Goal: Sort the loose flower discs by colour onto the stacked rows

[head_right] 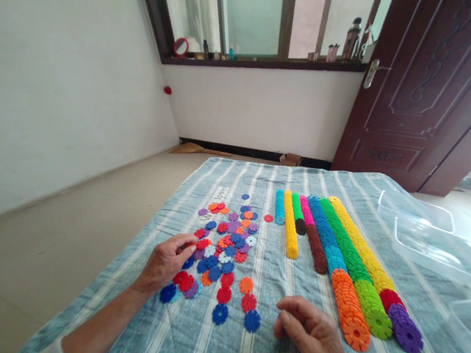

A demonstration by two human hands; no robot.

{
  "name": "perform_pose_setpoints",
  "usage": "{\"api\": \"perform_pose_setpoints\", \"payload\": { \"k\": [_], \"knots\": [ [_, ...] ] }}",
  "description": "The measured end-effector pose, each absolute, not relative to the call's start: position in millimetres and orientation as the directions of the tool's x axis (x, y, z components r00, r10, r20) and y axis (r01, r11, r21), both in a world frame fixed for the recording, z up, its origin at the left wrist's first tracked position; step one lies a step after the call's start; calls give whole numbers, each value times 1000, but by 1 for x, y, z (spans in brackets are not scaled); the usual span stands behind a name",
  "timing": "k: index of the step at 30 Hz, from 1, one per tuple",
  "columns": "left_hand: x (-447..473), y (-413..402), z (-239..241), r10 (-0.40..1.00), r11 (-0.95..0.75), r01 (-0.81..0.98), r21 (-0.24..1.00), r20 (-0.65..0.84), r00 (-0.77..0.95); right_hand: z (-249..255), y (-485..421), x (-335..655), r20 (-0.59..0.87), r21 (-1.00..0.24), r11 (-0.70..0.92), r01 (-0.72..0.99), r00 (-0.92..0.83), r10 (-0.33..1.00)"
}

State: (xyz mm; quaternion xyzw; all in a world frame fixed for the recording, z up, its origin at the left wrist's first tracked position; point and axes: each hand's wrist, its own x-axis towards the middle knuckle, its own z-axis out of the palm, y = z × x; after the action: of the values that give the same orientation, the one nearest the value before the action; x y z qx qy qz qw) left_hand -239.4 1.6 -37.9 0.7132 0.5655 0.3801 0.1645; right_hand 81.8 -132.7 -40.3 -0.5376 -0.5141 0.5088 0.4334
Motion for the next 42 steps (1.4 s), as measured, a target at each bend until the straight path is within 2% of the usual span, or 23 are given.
{"api": "perform_pose_setpoints", "payload": {
  "k": [7, 42],
  "knots": [
    [-236, -1, -32, 926, -318, 700, 640, 369, 83, -32, -132, 81, -112, -985, -106, 138, -39, 993],
    [-244, 8, -39, 928, -317, 724, 613, 356, 105, -35, -129, 80, -81, -995, -77, 61, -74, 994]
  ]
}}
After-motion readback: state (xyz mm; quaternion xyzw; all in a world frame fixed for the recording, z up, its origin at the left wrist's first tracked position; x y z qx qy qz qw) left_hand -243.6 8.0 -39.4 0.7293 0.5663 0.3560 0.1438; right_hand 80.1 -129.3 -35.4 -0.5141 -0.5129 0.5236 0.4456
